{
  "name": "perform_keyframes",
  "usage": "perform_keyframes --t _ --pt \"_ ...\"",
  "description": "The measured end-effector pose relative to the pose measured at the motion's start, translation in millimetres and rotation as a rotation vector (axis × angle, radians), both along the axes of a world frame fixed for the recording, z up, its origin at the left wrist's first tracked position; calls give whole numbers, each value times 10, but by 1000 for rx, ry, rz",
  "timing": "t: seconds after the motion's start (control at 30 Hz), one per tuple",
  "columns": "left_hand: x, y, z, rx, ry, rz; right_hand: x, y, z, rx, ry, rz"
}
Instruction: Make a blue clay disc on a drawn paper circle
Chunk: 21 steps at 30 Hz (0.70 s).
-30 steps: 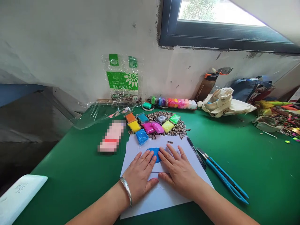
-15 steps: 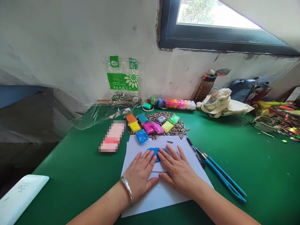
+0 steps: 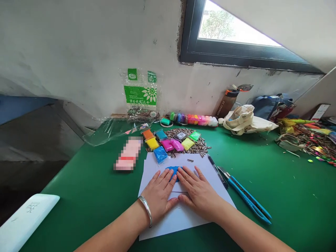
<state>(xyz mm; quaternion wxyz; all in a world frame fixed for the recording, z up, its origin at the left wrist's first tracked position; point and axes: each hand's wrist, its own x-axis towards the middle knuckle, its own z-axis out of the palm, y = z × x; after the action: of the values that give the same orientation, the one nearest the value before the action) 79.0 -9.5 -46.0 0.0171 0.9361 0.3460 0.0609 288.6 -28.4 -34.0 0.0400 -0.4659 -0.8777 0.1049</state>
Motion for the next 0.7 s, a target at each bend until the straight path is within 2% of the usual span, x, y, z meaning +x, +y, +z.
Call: perform_keyframes --t 0.13,0.3,0.47,0.7 --pt "-64 21 -15 -20 -178 -3 -3 74 138 -8 13 -3" --pt "-186 134 -35 15 -423 158 -113 222 202 52 82 -72" --pt "-197 176 -47 21 -374 167 -212 354 108 29 86 -100" --pt "-157 136 -30 -8 -278 149 -179 354 -67 52 118 -97"
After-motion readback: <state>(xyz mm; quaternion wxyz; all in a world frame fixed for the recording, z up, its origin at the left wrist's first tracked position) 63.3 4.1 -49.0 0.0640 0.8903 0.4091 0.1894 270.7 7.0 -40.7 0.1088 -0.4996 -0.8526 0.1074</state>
